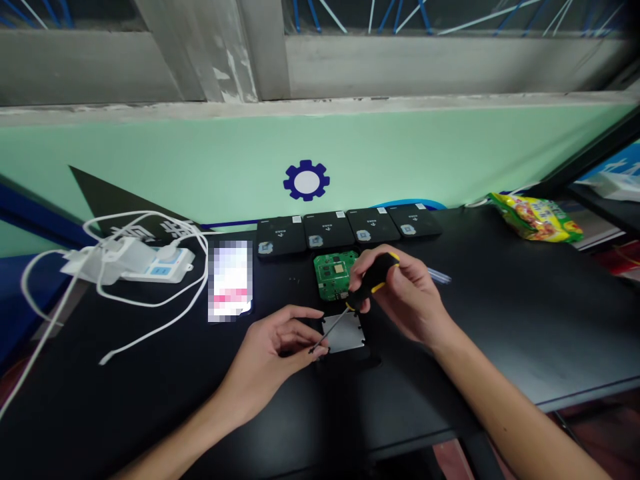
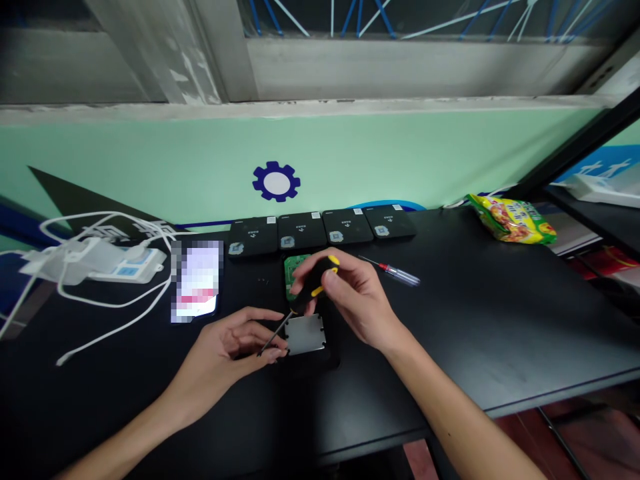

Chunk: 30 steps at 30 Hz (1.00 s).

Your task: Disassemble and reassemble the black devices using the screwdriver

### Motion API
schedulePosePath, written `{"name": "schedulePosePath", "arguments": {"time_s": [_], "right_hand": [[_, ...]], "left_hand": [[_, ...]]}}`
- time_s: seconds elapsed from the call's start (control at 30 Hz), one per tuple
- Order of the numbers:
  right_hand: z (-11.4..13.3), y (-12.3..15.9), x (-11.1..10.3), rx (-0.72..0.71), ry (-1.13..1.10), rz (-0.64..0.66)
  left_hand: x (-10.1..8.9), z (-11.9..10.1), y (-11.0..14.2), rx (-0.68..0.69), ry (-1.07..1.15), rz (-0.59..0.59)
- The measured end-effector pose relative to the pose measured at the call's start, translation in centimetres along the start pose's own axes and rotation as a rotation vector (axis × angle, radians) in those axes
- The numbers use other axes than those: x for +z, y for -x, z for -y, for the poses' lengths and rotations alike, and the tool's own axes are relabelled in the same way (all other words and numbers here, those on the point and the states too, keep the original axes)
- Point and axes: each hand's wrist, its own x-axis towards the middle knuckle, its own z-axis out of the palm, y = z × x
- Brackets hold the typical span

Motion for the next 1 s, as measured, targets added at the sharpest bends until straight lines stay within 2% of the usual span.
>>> {"name": "schedulePosePath", "arguments": {"time_s": [0.13, 0.23, 0.4, 0.7, 1.0], "right_hand": [[0.9, -0.2, -0.7, -0.044, -0.042, -0.116], [1.6, -0.2, -1.5, -0.084, 0.058, -0.161], [2.3, 0.2, -2.1, -0.115, 0.369, -0.136], [2.1, 2.2, -0.7, -0.129, 0.519, -0.132], [2.4, 2.4, 0.1, -0.145, 0.668, -0.041]], "left_hand": [[-0.1, 0.3, 0.0, 0.012, 0.001, -0.008], [-0.2, 0.4, 0.0, 0.043, -0.017, -0.003], [-0.3, 0.2, 0.0, 0.064, -0.046, -0.038], [-0.1, 0.2, 0.0, 0.093, -0.081, -0.037], [-0.4, 0.2, -0.5, 0.096, -0.09, -0.043]]}}
